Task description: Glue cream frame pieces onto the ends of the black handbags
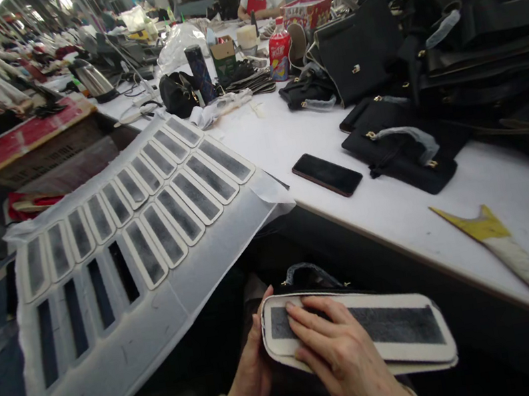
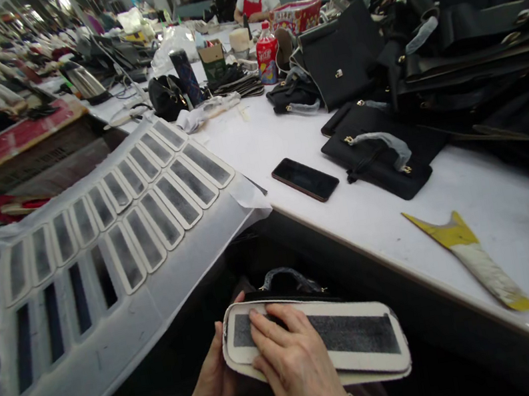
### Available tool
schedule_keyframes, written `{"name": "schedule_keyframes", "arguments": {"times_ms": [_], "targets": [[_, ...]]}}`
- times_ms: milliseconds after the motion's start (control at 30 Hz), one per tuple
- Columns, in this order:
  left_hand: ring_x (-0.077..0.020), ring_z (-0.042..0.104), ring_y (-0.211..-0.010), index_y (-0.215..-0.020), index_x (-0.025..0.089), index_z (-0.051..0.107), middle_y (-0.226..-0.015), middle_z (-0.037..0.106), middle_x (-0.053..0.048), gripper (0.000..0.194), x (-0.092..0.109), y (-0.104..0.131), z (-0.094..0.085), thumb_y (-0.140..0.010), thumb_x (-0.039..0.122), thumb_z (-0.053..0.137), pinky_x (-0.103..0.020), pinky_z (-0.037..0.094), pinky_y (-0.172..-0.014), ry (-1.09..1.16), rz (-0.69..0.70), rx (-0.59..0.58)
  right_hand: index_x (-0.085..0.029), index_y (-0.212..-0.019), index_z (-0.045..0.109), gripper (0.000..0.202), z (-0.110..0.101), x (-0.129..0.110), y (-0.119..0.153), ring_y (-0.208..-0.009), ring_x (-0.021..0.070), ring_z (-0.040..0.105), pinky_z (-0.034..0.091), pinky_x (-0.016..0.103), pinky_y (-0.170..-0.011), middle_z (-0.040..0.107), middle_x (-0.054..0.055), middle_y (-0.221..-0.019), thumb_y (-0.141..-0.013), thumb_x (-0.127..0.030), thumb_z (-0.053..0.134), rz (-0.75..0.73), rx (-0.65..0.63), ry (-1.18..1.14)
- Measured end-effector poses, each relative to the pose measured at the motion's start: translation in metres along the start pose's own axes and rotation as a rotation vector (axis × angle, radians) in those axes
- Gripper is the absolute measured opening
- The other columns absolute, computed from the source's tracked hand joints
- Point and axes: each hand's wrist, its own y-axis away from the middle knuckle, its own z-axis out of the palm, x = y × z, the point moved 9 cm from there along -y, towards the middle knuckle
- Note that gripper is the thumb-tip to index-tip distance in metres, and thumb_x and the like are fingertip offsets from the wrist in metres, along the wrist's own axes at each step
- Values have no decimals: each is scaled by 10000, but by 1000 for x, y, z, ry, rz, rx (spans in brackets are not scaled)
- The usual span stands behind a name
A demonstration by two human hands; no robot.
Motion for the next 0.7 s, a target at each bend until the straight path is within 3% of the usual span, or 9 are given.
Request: {"name": "schedule_keyframes", "arguments": {"times_ms": [233, 400, 567, 700], "targets": [[-293, 371, -1402, -1377, 254, 546, -1440, 533, -75, 560, 3, 2, 4, -884, 514, 608, -434, 180, -1205, -20, -87, -23, -235, -1204, 670, 338, -5, 0, -2, -1074, 279, 586, 547, 449, -914, 697, -15, -1230, -887, -143, 599, -3, 57, -15], [-298, 495, -1308, -1356, 248, 568, -1361, 603, -98, 525, 9, 6, 13, -873, 434, 656, -454, 223, -1181, -12, -161, -17, -205, -1177, 678, 314, -10, -4, -3, -1038, 269, 607, 539, 425, -897, 716, 3, -1190, -888, -120, 590, -42, 85, 3], [-296, 530, -1274, -1375, 216, 544, -1288, 653, -115, 540, 26, 10, 21, -872, 359, 681, -465, 276, -1156, -157, -153, 13, -166, -1127, 689, 278, -8, -2, -2, -1054, 272, 600, 512, 408, -920, 713, 24, -1194, -866, -111, 610, -44, 70, 16], [-284, 513, -1296, -1393, 233, 521, -1308, 643, -99, 533, 29, 12, 21, -890, 342, 660, -456, 312, -1146, -243, -211, 33, -159, -1099, 693, 260, -4, 1, 2, -1070, 272, 593, 484, 398, -944, 712, 26, -1193, -857, -111, 611, -38, 90, 8]]}}
